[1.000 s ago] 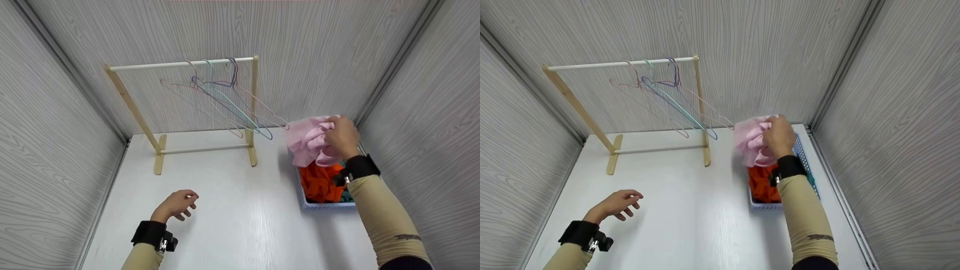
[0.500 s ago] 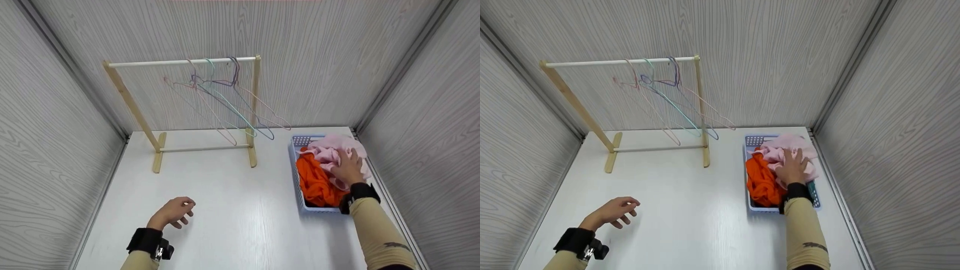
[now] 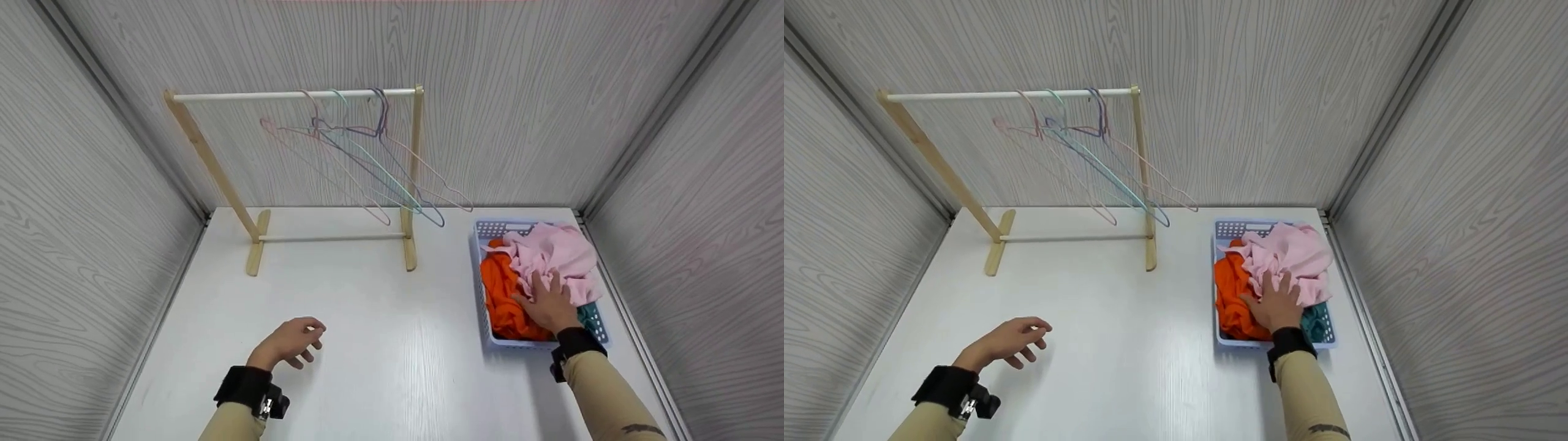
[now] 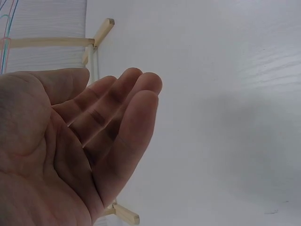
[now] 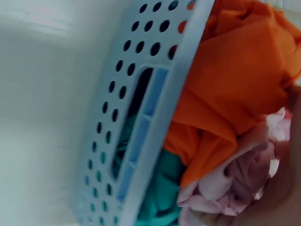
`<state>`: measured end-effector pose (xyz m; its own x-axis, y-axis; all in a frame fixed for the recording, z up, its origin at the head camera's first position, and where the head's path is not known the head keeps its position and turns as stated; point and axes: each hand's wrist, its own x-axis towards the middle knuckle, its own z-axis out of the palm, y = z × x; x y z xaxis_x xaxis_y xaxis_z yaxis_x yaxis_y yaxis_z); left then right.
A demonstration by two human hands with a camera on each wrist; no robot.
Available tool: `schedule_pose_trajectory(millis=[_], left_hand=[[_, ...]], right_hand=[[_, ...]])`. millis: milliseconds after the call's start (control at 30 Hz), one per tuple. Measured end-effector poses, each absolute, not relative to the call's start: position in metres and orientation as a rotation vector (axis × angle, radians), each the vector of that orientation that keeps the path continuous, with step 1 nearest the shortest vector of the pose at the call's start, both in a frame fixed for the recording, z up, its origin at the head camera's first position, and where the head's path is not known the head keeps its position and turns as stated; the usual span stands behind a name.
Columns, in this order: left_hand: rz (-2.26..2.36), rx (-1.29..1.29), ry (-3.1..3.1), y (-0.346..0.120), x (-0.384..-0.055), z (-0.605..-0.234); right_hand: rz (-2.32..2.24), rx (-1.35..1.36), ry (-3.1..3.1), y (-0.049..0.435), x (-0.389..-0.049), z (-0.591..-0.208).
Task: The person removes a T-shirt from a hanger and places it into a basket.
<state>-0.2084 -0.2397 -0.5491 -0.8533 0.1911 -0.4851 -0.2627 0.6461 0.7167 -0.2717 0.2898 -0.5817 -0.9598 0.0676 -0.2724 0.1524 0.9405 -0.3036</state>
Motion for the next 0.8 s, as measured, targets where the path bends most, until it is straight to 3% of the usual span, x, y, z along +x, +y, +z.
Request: schedule_pose_trajectory(millis=[533, 800], left_hand=[[1.088, 0.029, 2.321, -0.212, -0.228, -0.538], [1.011, 0.075, 2.363, -0.192, -0.241, -0.532]], right_hand=[[-0.568, 0.179, 2.772, 0.319, -0.269, -0.595], [-0.512, 0.303, 2.847, 0.325, -0.265, -0.566]])
